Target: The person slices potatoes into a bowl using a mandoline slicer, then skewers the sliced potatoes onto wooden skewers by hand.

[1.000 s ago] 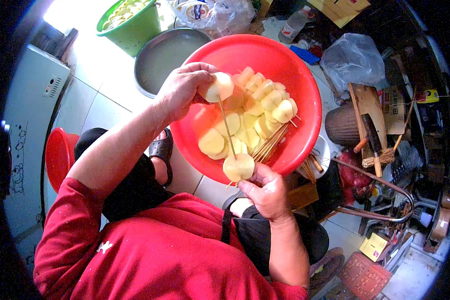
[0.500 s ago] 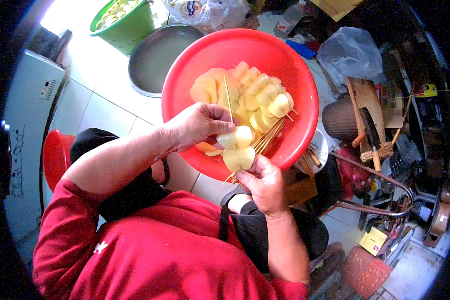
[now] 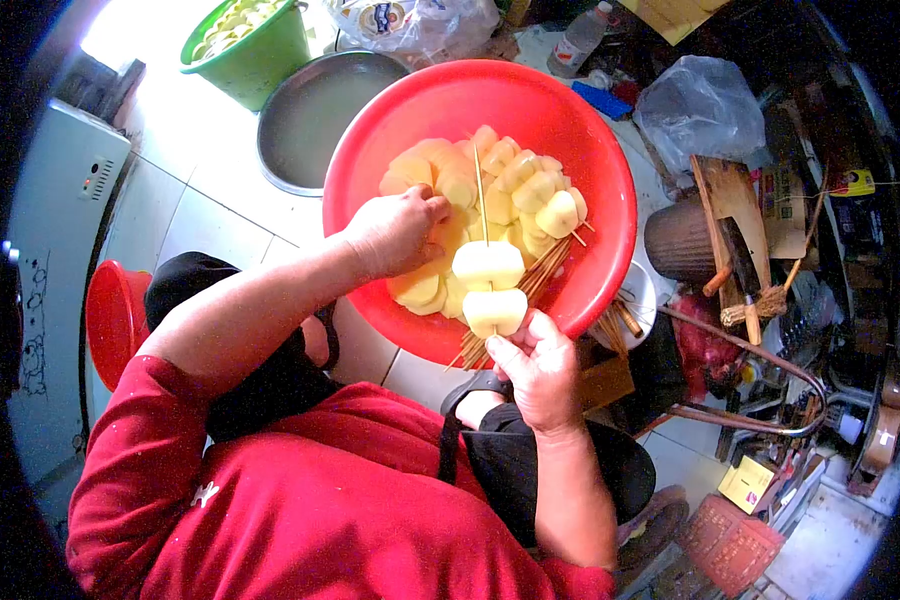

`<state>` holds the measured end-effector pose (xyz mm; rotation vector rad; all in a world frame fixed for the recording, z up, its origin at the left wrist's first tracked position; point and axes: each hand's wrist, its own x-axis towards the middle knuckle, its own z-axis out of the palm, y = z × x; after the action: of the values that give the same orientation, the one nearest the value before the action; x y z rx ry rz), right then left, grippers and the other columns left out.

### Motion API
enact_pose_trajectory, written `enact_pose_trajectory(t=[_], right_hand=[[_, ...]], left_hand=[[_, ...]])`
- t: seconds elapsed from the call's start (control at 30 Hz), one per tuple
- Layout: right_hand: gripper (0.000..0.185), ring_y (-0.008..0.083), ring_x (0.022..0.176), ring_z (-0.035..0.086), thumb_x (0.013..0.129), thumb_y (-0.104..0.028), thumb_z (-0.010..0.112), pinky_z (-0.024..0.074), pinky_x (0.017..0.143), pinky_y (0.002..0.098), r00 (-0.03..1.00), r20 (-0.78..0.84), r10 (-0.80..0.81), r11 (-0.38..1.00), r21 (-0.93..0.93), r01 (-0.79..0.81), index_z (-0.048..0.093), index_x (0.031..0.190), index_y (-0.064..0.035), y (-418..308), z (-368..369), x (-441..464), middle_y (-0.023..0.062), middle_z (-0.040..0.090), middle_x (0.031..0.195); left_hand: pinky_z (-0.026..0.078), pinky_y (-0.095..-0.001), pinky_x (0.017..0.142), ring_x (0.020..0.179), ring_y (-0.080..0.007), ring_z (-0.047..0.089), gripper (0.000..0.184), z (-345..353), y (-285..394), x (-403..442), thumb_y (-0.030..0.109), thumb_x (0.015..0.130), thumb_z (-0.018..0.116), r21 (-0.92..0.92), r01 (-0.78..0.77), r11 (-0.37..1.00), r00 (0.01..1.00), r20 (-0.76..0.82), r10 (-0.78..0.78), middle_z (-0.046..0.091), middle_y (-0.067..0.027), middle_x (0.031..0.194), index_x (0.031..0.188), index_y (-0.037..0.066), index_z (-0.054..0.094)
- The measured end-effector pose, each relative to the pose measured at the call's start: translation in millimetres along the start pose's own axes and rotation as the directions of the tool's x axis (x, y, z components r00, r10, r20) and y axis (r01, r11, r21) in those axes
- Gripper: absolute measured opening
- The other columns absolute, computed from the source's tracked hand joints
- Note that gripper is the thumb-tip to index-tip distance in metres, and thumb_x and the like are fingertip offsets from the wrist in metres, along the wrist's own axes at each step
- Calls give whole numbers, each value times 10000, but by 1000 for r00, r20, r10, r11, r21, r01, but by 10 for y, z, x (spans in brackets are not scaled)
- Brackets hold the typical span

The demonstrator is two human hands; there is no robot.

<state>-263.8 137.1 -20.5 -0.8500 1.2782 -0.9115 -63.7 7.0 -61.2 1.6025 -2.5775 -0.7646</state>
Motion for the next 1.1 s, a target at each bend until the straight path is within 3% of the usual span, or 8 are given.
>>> enact_pose_trajectory(t=[0.2,0.4,0.47,0.5,0.53,0.7,0.8,1.1], right_hand=[[210,29,661,510,851,-19,594,406,571,187,1000,13,8,1000,-7,-8,585,1060,-16,-15,35,4,4,641,882],[224,35,683,523,856,-13,588,416,587,191,999,41,27,998,-61,-25,577,1080,-7,27,13,-7,15,644,902],[236,46,717,549,858,-7,582,434,614,196,998,56,34,997,-72,-30,571,1094,-2,16,14,-21,25,647,930],[242,71,779,574,859,0,575,452,673,211,996,78,39,998,-50,-35,563,1101,5,-9,28,-33,39,645,963],[249,96,842,600,860,8,569,471,731,226,994,101,44,999,-28,-42,555,1108,12,-25,37,-39,53,643,995],[275,138,951,606,860,21,559,467,845,260,987,155,46,999,-33,-42,541,1134,22,-18,42,-62,75,632,1052],[291,136,950,606,858,24,557,468,848,263,984,173,53,998,-25,-49,537,1148,22,-32,54,-59,77,631,1059],[304,125,930,608,851,20,563,474,821,255,982,179,58,998,-29,-54,537,1154,23,-19,47,-64,72,636,1055]], left_hand=[[525,-414,765,902,-321,627,337,82,-1,84,166,749,651,45,23,999,1000,20,-24,582,-143,1016,1061,71,562],[520,-370,717,831,-275,646,212,61,-45,58,126,739,641,-158,22,987,994,-103,-39,653,-131,846,938,62,607],[510,-347,705,757,-220,644,148,-20,-101,96,127,727,659,-452,-8,892,993,-107,-45,647,-108,766,851,53,628],[501,-322,685,694,-168,607,80,-69,-132,136,112,734,653,-610,55,790,982,-109,-153,630,-56,716,771,44,633],[501,-307,678,667,-152,579,76,-168,-162,188,94,745,622,-813,181,553,958,18,-287,605,-25,733,801,43,621],[547,-355,646,737,-192,623,105,-538,-216,141,53,760,594,-999,53,0,897,48,-440,581,-44,826,866,56,589],[555,-343,666,756,-187,633,125,-521,-238,138,52,783,601,-996,-36,-80,906,2,-423,601,-54,844,906,61,579],[552,-321,684,763,-168,639,125,-550,-239,114,92,825,633,-996,-77,-49,913,-50,-404,625,-53,869,934,64,578]])
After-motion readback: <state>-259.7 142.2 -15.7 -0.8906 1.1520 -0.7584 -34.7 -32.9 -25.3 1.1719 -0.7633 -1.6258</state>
